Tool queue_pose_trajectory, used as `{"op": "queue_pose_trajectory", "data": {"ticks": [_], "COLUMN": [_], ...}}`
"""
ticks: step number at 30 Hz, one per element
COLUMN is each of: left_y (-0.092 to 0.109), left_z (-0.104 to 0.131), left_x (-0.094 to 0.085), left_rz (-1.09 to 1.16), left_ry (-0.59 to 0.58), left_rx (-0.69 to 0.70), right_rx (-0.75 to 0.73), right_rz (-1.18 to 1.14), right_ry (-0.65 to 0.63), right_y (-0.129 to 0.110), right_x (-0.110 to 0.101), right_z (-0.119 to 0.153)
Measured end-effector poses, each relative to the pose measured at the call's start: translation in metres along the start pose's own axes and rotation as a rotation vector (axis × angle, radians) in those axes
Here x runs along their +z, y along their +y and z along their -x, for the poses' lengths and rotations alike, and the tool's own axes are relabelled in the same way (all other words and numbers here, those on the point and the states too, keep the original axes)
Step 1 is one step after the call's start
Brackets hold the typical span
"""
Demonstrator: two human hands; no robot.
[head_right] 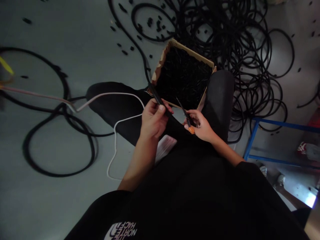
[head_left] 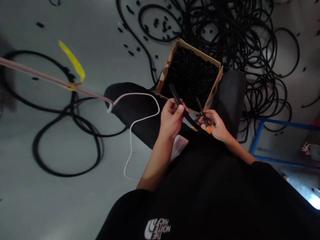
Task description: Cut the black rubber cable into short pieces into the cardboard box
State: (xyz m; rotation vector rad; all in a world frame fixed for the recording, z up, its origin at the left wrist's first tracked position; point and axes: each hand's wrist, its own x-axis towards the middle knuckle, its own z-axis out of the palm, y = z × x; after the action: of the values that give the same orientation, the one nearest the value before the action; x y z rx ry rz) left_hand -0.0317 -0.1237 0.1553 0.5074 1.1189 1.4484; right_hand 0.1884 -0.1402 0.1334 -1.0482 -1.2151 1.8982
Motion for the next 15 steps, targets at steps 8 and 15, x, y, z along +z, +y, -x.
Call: {"op": "queue_pose_trajectory", "data": {"ticks": [8,15], "left_y": [0.015,0.034], "left_z": [-0.015,-0.111], "left_x": [-0.011,-0.075], "left_rz": [-0.046,0.006], "left_ry": [0.136,0.456], "left_rx": [-0.029,0.066], "right_rx": [-0.014,0.039], "right_rz": [0.074,0.096], "right_ry": [-0.050,0.025], "right_y": [-0.032,-0.055], "right_x": [-0.032,-0.049], "right_z": [-0.002,0.000]}}
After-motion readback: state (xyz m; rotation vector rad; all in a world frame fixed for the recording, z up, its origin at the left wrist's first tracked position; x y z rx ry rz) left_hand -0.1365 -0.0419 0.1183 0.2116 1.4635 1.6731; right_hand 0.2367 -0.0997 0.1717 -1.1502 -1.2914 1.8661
